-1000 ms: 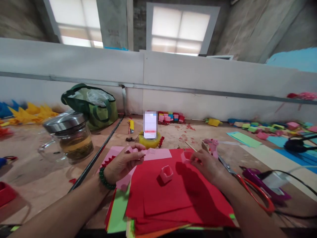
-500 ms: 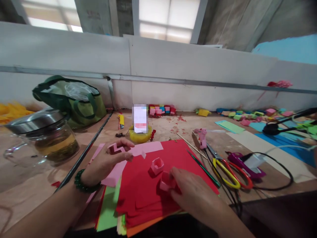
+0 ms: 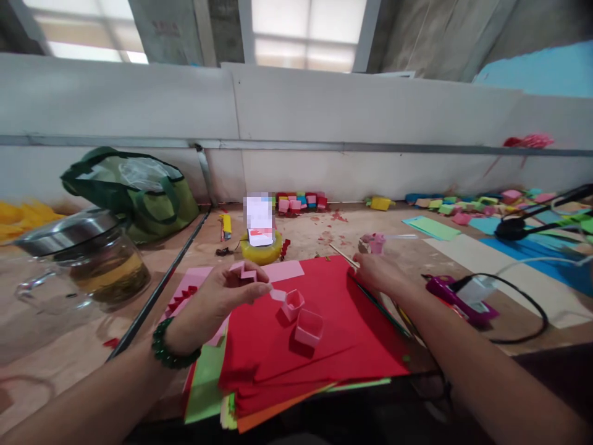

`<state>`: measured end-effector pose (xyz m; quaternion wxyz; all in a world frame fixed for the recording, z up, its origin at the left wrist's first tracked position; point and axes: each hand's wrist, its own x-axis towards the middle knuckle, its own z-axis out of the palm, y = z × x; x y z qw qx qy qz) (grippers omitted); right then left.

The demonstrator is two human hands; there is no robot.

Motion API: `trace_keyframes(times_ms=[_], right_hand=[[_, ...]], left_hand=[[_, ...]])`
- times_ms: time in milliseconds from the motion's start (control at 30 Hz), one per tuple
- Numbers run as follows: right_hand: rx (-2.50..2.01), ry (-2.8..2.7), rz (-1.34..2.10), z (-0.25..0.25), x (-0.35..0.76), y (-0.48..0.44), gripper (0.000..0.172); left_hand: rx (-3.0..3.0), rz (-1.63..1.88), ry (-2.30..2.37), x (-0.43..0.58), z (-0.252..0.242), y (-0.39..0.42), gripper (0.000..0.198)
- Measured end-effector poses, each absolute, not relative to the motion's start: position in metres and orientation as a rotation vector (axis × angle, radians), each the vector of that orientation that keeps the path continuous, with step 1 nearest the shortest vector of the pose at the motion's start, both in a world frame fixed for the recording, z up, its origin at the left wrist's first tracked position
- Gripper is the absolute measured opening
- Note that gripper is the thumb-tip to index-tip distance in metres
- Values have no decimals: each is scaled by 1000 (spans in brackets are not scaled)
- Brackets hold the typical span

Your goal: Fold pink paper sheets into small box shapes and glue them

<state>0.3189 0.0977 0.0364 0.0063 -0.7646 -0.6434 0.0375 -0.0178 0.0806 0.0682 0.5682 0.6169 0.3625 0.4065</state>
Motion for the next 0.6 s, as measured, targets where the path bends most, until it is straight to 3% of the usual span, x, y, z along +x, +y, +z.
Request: trace_keyframes(times_ms=[233,333,433,533,600], right_hand=[[-2371,-2053,66,28,321,107,37],[-2223,-2057,142,49,324,100,31],[-1840,-1775,503,75,328,78,19],[-1351,-1453,837,92,325,46,27],[-1165,-1255,839,96,318,26,27]], left_hand=[[1428,825,837,-7,60,76,17],[1470,807,846,-7,58,76,17],[1529,789,829,-2,61,75,15],[1566,743,770,7,64,73,13],[1619,736,764,13,63,72,12]])
